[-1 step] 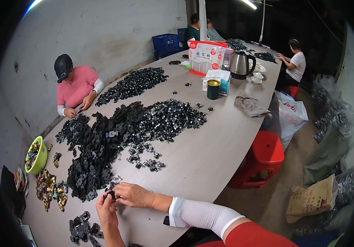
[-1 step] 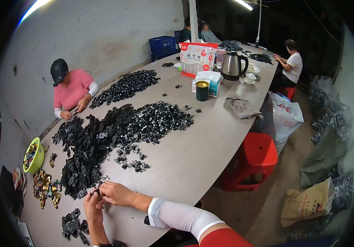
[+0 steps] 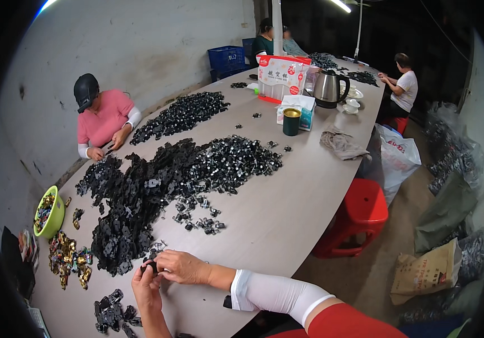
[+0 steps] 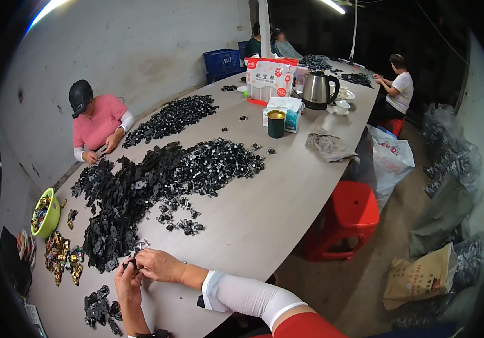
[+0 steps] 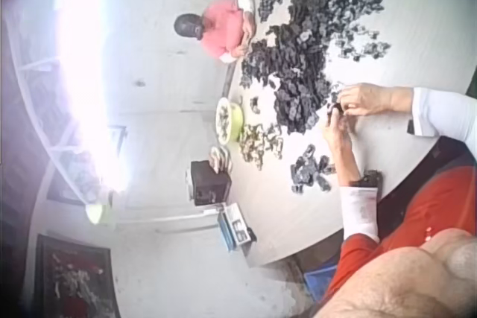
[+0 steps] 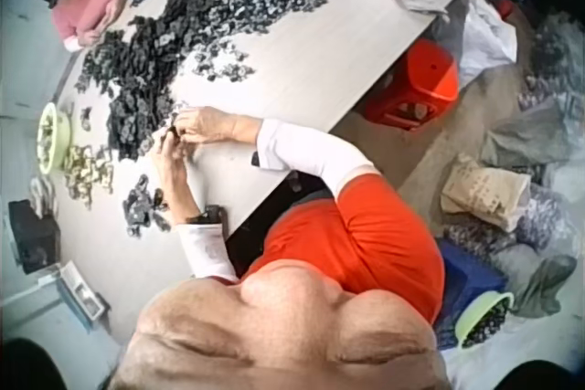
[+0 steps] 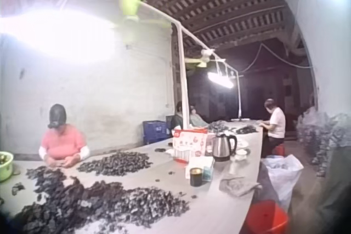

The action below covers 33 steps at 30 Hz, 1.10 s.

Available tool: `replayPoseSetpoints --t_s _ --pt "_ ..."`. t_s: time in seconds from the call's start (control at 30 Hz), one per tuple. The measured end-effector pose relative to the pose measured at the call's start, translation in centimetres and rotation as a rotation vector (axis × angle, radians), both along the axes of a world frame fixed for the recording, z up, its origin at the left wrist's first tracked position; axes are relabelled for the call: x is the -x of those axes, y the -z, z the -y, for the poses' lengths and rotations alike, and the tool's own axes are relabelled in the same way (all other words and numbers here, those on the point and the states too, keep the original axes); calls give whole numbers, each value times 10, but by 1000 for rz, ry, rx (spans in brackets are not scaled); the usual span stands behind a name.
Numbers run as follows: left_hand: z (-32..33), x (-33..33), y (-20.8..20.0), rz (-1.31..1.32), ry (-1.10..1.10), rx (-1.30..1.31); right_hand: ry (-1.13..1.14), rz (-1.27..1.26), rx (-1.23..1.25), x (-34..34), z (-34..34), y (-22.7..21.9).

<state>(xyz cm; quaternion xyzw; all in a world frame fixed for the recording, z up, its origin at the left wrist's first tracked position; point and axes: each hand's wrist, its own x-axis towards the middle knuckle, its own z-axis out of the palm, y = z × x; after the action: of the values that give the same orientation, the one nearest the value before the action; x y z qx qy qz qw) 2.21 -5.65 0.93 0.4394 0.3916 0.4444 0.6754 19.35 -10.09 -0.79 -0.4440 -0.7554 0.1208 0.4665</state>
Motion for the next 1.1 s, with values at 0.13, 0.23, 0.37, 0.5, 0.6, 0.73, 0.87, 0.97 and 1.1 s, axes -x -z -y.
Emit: replayPoseSetpoints --t_s 0.13,0.23,0.37,0.5,0.6,0.73,0.87,0.97,1.1 --pt "3 -5 7 116 -33 47 18 -61 -7 -2 0 0" --pt "1 -4 12 132 -51 47 57 -85 -124 0 -2 2" --pt "2 0 15 102 -77 69 30 -47 -27 0 -4 8" --pt "1 6 19 167 -57 101 -7 -83 -6 -2 -3 10" --pt "-1 8 22 118 -26 69 -25 -98 -1 -4 -1 11" --pt "-1 10 19 49 -80 33 -4 -125 19 2 -3 9" --pt "-3 6 26 7 -91 21 8 -94 19 -1 -1 10" --pt "-2 2 25 24 -74 32 -1 -75 66 -3 -2 13" --pt "5 -2 8 19 -136 44 -26 -44 -9 4 -6 8"
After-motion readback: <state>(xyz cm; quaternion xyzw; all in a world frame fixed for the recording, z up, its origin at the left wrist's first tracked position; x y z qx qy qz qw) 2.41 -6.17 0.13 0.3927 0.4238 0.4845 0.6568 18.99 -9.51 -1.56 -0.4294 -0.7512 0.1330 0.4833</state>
